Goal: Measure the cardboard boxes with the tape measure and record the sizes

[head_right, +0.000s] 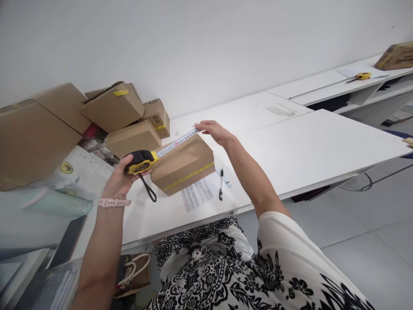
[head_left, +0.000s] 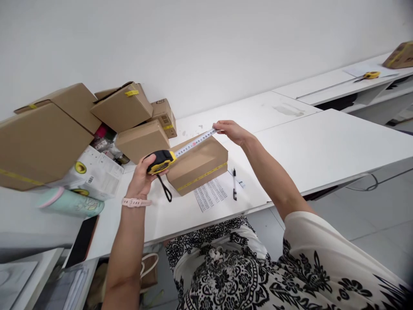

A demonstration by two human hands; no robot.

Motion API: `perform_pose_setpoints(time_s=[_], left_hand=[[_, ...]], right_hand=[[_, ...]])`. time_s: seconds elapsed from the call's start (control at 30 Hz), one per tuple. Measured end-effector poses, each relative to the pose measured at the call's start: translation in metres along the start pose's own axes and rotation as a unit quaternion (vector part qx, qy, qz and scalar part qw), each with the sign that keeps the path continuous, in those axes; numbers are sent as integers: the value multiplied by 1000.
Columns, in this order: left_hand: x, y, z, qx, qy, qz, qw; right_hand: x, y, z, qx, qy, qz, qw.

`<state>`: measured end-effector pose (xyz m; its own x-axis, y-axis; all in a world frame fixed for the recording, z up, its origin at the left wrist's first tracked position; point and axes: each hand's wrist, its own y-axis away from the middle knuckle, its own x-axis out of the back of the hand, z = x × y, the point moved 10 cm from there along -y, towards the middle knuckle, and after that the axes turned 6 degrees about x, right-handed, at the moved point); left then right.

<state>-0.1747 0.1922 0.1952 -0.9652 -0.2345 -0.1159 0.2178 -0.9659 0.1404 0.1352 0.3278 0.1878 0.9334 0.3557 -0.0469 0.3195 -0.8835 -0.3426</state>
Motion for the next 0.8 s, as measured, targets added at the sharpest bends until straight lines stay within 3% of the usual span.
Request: perform_pose_setpoints(time_s=[0.07, 0.13, 0.3, 0.47, 0.8], left_hand=[[24, -10, -2, 18, -13, 32, 999], [45, -18, -8, 41, -17, 63, 997], [68, -33, -24, 93, -12, 91, 991], [75, -42, -27, 109, -13, 87, 990], [87, -42, -32, 129, -25, 80, 988]], right_hand=[[30, -4, 26, -42, -13, 39, 998], [45, -5, 53, -80, -19, 61, 995], [39, -9, 94, -118, -31, 73, 990], [31, -15, 109, -125, -41, 98, 986], [18, -15, 115, -128, -28, 124, 984]])
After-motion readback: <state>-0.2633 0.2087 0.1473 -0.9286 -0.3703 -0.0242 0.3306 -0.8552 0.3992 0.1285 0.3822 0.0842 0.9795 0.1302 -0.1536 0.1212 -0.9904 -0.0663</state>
